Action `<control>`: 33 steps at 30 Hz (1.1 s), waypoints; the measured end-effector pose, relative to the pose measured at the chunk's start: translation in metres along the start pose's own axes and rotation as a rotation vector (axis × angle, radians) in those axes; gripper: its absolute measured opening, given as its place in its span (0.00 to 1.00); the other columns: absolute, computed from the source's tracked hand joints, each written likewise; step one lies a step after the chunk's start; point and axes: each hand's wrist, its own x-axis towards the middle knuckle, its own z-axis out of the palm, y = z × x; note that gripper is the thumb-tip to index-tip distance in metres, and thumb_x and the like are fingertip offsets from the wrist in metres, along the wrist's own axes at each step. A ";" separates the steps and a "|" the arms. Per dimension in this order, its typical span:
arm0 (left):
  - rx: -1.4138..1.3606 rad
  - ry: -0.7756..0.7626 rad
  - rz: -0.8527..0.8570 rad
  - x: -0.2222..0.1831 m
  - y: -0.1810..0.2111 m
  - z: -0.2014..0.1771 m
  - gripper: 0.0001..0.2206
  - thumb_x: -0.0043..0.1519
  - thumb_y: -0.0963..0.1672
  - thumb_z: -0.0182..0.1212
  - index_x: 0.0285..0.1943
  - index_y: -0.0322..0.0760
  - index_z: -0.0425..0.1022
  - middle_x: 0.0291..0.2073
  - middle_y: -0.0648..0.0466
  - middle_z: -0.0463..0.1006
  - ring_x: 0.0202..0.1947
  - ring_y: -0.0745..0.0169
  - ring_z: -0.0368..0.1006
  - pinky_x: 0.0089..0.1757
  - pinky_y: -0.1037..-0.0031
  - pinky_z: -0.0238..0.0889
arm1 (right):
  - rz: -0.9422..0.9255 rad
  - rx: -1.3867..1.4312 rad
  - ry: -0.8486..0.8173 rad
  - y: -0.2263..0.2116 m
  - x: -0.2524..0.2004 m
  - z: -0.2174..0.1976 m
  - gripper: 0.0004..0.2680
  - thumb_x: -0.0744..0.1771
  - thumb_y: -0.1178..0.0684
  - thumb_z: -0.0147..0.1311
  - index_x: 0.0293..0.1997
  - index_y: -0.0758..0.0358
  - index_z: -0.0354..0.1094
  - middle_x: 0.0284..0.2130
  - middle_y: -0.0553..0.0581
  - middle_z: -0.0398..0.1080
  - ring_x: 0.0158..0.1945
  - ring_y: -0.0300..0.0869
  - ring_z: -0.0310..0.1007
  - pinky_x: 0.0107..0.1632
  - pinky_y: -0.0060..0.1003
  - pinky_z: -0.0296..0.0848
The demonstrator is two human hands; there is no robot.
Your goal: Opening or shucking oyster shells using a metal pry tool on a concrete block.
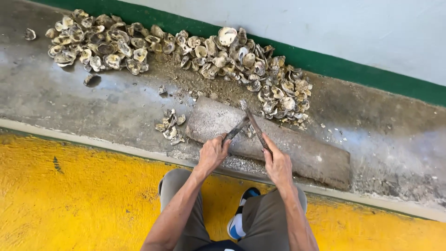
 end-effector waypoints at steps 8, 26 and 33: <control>-0.011 -0.044 0.000 -0.002 -0.002 0.001 0.20 0.66 0.50 0.56 0.60 0.33 0.76 0.25 0.38 0.81 0.26 0.42 0.80 0.33 0.54 0.72 | -0.275 0.212 0.324 -0.053 -0.010 -0.052 0.19 0.71 0.56 0.52 0.73 0.45 0.60 0.38 0.56 0.79 0.24 0.31 0.71 0.24 0.28 0.70; -0.074 -0.066 -0.016 -0.018 0.014 0.013 0.21 0.67 0.48 0.52 0.64 0.27 0.69 0.24 0.36 0.79 0.26 0.36 0.79 0.30 0.52 0.70 | 0.141 0.557 0.035 0.003 0.012 0.026 0.11 0.68 0.55 0.55 0.55 0.65 0.69 0.28 0.54 0.77 0.30 0.37 0.75 0.33 0.34 0.73; -0.276 -0.102 0.203 -0.054 -0.010 0.091 0.32 0.69 0.42 0.51 0.78 0.19 0.42 0.32 0.38 0.76 0.28 0.47 0.74 0.29 0.57 0.68 | 0.098 0.636 -0.048 -0.009 0.030 0.040 0.15 0.65 0.54 0.64 0.52 0.70 0.66 0.32 0.56 0.79 0.33 0.36 0.78 0.35 0.32 0.74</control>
